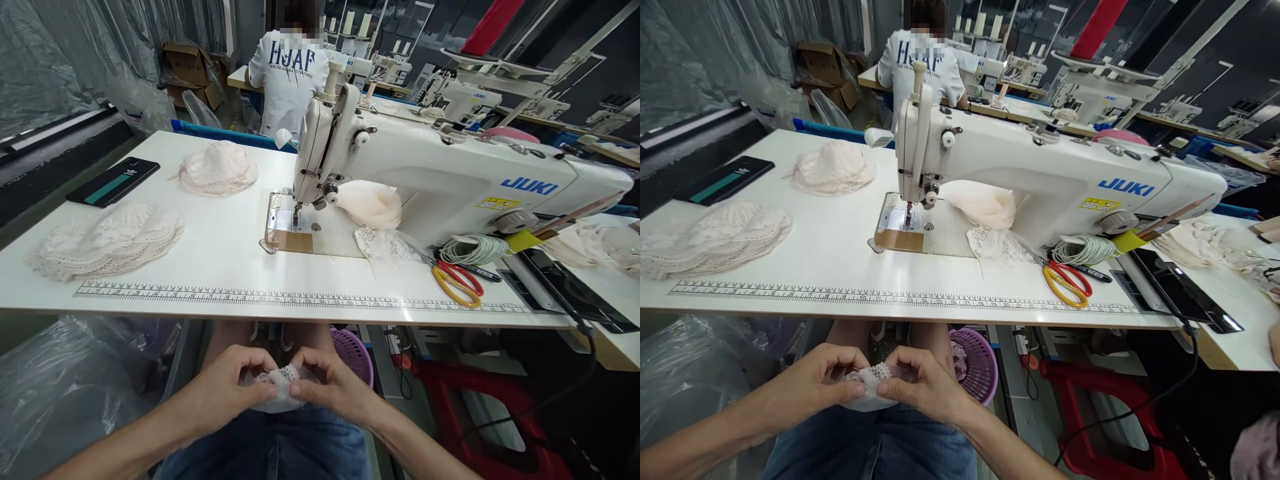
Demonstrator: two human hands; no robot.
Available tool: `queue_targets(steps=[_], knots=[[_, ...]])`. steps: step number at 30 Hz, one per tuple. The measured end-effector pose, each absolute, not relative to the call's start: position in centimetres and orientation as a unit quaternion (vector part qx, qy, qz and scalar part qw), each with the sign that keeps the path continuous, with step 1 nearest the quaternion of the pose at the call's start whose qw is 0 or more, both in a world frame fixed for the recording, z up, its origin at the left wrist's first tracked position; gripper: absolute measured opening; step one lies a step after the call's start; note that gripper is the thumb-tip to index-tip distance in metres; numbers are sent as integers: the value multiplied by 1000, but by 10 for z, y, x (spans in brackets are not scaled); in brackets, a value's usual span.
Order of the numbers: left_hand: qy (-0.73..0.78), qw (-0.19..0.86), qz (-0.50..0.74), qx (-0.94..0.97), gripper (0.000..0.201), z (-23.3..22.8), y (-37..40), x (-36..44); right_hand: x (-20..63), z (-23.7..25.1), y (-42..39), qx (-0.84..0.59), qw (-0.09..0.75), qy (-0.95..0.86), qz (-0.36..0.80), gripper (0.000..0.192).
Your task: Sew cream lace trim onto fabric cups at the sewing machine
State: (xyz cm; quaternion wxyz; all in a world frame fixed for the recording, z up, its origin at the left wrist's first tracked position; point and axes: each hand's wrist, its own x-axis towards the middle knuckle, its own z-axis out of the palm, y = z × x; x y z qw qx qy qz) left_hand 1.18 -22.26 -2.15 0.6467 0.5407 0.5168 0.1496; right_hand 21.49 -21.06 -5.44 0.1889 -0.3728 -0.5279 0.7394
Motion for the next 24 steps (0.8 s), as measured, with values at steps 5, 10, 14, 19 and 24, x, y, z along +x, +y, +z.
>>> queue_targets(steps=[5,10,14,19,24], knots=[[521,654,136,532,17,-19,-222,10,213,-59,-207,-366,188,-520,748,30],[518,658,137,529,22,-24,-218,9,212,-60,-206,-366,197,-495,763,29],[507,670,150,521,27,-28,-216,10,213,-59,-205,-364,193,-494,766,29],[514,674,141,511,29,-26,-215,11,219,-59,-203,-342,179,-510,769,28],[522,641,143,545,27,-24,-215,14,218,-57,-201,-348,156,-553,741,29]])
